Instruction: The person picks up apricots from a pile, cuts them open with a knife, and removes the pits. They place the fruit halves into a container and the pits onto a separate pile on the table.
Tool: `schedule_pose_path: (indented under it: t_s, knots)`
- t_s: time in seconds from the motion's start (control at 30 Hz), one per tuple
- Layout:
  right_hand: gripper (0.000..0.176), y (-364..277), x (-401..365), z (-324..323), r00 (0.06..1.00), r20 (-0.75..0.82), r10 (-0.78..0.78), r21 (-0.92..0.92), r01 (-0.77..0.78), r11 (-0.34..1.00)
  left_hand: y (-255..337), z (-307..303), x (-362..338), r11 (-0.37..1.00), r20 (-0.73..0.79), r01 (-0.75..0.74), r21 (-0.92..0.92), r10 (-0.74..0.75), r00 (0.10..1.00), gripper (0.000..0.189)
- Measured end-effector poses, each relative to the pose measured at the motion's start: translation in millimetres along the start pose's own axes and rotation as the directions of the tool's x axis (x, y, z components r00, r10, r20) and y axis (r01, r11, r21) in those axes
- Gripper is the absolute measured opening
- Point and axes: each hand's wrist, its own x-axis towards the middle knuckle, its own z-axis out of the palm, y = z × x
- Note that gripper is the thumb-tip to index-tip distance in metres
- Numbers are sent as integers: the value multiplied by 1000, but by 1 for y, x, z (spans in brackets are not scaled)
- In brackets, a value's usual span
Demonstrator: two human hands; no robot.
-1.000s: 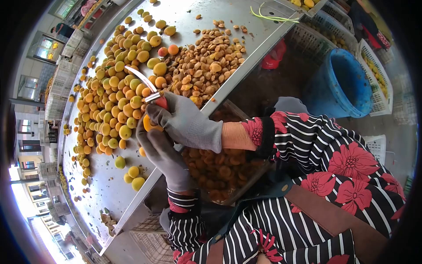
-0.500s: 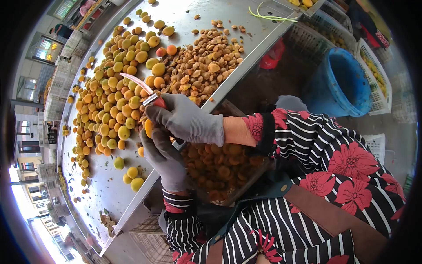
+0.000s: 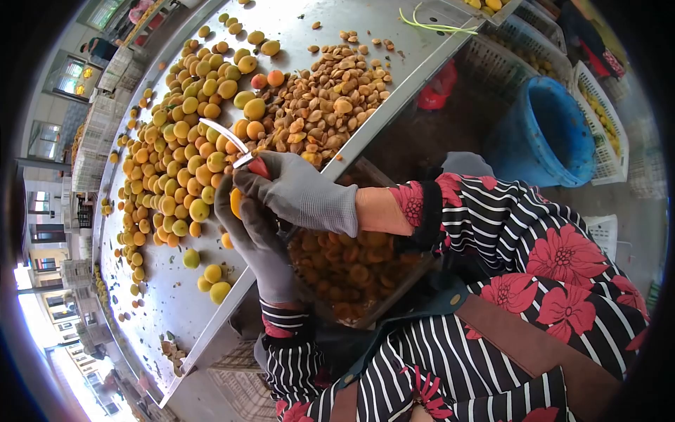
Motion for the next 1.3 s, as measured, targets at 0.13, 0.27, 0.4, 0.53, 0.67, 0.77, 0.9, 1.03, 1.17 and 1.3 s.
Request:
schedule_pose_path:
  t_s: [0.13, 0.27, 0.4, 0.53, 0.67, 0.77, 0.9, 1.03, 1.17, 1.3]
  knots:
    - [38, 8, 8, -4, 996, 50, -72, -83, 76, 994, 1, -4, 4, 999, 50, -8, 42, 6, 999, 45]
    - [39, -12, 10, -7, 962, 1, -274, -204, 268, 941, 23, -17, 14, 917, 105, 366, -158, -353, 930, 41]
    - [33, -36, 13, -10, 965, 27, -261, 85, 258, 963, 22, -14, 12, 839, 182, 445, -312, -407, 895, 33]
    - [41, -47, 22, -15, 939, 102, -329, 364, 272, 891, 9, -13, 8, 773, 245, 497, -395, -433, 867, 34]
    - [44, -57, 19, -11, 982, -53, -183, 405, 189, 895, -12, -10, -1, 904, 317, 325, -278, -234, 919, 29]
    - [43, -57, 16, -7, 961, -100, -260, 300, 278, 913, 11, -9, -1, 739, 442, 546, -395, -368, 818, 34]
    - [36, -58, 9, -5, 943, -50, -330, 237, 332, 913, 9, -3, -4, 898, 352, 413, -152, -342, 872, 36]
    - [32, -53, 14, -3, 930, -68, -362, 259, 366, 894, 20, 6, -5, 764, 336, 548, -340, -446, 830, 33]
    - [31, -49, 10, 2, 940, -75, -332, 266, 339, 902, 19, 13, -5, 780, 274, 535, -324, -464, 843, 29]
    - [32, -38, 15, 5, 932, -95, -350, 304, 362, 881, 12, 15, -4, 871, 193, 441, -215, -405, 894, 26]
